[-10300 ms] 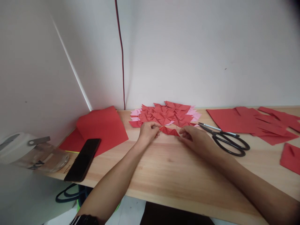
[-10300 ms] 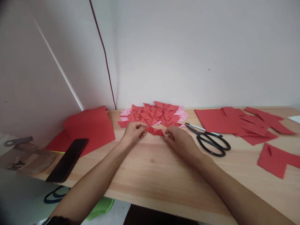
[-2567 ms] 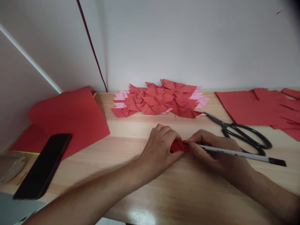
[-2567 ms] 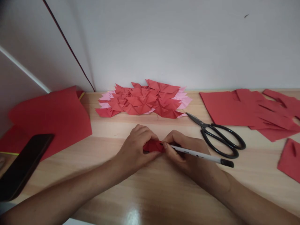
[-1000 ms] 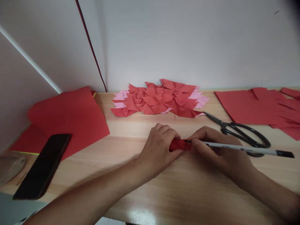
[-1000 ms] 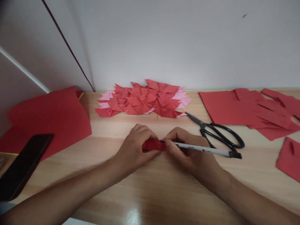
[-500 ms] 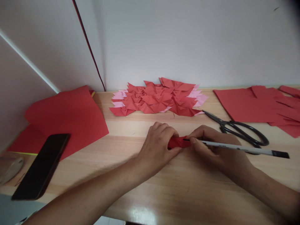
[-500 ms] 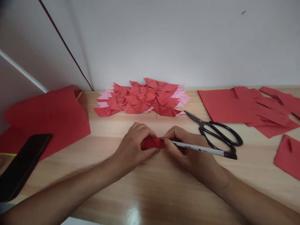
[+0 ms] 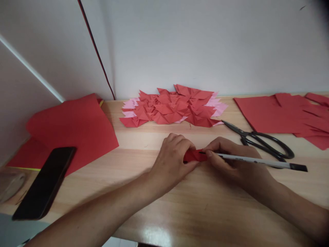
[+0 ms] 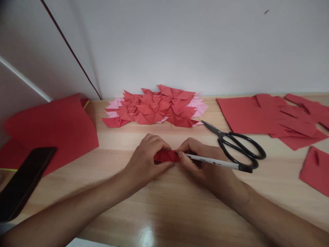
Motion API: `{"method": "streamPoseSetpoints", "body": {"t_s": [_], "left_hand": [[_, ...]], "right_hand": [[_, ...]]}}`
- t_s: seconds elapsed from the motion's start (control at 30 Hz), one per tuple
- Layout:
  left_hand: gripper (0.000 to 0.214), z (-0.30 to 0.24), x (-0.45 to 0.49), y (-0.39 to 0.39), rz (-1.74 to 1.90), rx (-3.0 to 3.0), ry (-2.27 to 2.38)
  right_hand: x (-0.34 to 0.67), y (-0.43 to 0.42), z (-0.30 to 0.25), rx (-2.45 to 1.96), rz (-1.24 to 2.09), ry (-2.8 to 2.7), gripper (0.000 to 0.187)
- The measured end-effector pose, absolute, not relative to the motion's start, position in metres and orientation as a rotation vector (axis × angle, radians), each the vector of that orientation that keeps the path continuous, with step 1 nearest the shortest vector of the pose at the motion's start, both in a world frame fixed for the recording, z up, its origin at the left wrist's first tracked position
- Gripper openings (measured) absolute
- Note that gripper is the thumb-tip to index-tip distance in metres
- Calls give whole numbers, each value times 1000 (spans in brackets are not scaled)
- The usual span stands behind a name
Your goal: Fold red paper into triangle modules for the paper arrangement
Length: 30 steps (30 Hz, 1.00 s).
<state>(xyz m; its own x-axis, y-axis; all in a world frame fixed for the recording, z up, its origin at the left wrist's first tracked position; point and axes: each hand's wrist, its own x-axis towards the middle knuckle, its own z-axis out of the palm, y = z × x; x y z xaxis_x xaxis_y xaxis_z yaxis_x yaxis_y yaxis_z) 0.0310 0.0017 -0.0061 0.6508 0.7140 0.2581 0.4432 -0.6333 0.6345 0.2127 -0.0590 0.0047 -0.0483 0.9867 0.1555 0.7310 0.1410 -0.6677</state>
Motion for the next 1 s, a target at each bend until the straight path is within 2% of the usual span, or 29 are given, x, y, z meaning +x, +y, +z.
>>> {"method": "streamPoseSetpoints", "body": {"t_s": [1.0], "left_hand": [[18, -7, 31, 1, 678, 2339, 901]], "right_hand": [[212, -59, 6, -1655, 524, -1855, 12]]}}
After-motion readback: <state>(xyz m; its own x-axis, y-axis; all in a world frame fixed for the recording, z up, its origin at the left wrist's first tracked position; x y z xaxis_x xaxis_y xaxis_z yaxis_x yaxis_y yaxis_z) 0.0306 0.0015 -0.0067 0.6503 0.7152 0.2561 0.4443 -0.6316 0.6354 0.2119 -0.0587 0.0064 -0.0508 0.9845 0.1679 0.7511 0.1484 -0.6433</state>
